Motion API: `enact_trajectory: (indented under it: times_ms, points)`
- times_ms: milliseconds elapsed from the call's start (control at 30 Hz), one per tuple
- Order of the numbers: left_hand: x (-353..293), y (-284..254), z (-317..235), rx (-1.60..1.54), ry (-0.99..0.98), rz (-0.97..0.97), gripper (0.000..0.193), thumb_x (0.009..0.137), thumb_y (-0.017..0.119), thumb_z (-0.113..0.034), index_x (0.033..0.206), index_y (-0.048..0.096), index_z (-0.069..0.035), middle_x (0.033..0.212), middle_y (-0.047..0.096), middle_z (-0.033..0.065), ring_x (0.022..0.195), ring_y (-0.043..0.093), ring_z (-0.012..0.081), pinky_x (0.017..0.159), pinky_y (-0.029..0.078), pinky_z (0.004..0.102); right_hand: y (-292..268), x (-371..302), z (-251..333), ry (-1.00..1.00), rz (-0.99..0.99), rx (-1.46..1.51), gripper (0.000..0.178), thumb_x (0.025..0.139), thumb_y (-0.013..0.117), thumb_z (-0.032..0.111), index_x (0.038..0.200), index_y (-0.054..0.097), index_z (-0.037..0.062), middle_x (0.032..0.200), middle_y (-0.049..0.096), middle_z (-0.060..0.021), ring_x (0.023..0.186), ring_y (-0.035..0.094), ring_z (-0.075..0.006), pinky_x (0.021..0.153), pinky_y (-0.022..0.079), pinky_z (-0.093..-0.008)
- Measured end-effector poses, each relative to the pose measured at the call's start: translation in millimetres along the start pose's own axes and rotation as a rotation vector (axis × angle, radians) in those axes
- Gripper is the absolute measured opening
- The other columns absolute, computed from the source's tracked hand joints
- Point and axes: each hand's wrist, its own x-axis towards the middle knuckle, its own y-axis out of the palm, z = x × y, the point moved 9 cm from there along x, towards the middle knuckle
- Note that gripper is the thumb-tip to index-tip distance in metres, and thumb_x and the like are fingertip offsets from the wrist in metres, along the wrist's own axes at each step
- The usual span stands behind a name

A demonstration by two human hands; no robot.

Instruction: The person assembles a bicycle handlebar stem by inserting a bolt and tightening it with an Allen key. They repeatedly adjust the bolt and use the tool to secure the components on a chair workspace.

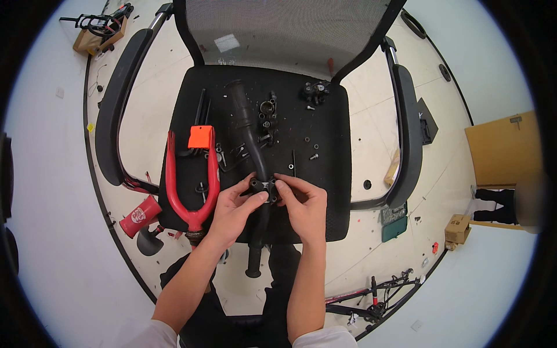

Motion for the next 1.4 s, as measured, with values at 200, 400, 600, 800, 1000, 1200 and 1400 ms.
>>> enact_trajectory:
  times_ms: [200,400,600,800,1000,1200,1400]
  points:
    - [-8,13,-17,0.076,0.143,0.098,0.052,0.091,0.065,0.000,0.139,0.045,0.008,0.121,0.047,0.0045,0.113,0.057,0.0136,0.097,0.048,0.0268,-6,-4,4,0.008,0.030,0.107,0.019,0.087,0.070,0.002,0.105,0.072,-0.0047,0.086,0.071,-0.0087,0.072,0.063,-0.0108,0.068,0.052,-0.0232]
    - [-22,24,-28,0.133,0.216,0.179,0.055,0.088,0.063,0.008,0.139,0.042,0.013,0.125,0.044,0.0064,0.116,0.054,0.0144,0.095,0.047,0.0275,-16,-10,5,-0.022,0.071,0.222,0.019,0.082,0.073,-0.002,0.101,0.072,-0.0059,0.094,0.073,-0.0131,0.079,0.068,-0.0147,0.075,0.056,-0.0259]
    - [-26,26,-31,0.165,0.275,0.203,0.053,0.088,0.066,0.006,0.136,0.044,0.013,0.124,0.043,0.0076,0.114,0.055,0.0158,0.095,0.049,0.0278,-15,-13,12,-0.104,0.083,0.301,0.014,0.082,0.073,-0.004,0.096,0.073,-0.0056,0.095,0.073,-0.0144,0.081,0.069,-0.0158,0.076,0.056,-0.0266]
    - [-25,25,-35,0.143,0.273,0.182,0.054,0.090,0.067,0.002,0.137,0.044,0.012,0.116,0.044,0.0060,0.111,0.057,0.0148,0.095,0.051,0.0275,-12,-11,9,-0.071,0.037,0.288,0.015,0.083,0.073,-0.001,0.097,0.073,-0.0043,0.094,0.073,-0.0124,0.082,0.068,-0.0145,0.076,0.055,-0.0260]
    - [-16,18,-30,0.011,0.222,0.126,0.053,0.093,0.064,0.000,0.140,0.042,0.009,0.120,0.049,0.0055,0.112,0.057,0.0136,0.099,0.046,0.0276,-5,-9,8,-0.033,-0.037,0.282,0.015,0.084,0.073,0.000,0.099,0.073,-0.0029,0.093,0.072,-0.0084,0.080,0.064,-0.0116,0.075,0.051,-0.0243]
    - [-6,6,-24,-0.024,0.190,0.085,0.053,0.094,0.064,-0.004,0.141,0.043,0.008,0.122,0.051,0.0044,0.111,0.057,0.0119,0.099,0.045,0.0264,2,-10,19,-0.123,0.045,0.174,0.020,0.082,0.075,-0.003,0.101,0.072,-0.0057,0.099,0.068,-0.0086,0.084,0.063,-0.0115,0.075,0.051,-0.0233]
    - [-5,1,-22,-0.023,0.185,0.075,0.052,0.095,0.063,-0.004,0.141,0.043,0.007,0.124,0.052,0.0050,0.110,0.057,0.0118,0.098,0.046,0.0264,4,-10,12,-0.082,0.077,0.107,0.017,0.080,0.075,-0.005,0.097,0.073,-0.0059,0.098,0.067,-0.0095,0.086,0.064,-0.0130,0.076,0.051,-0.0230]
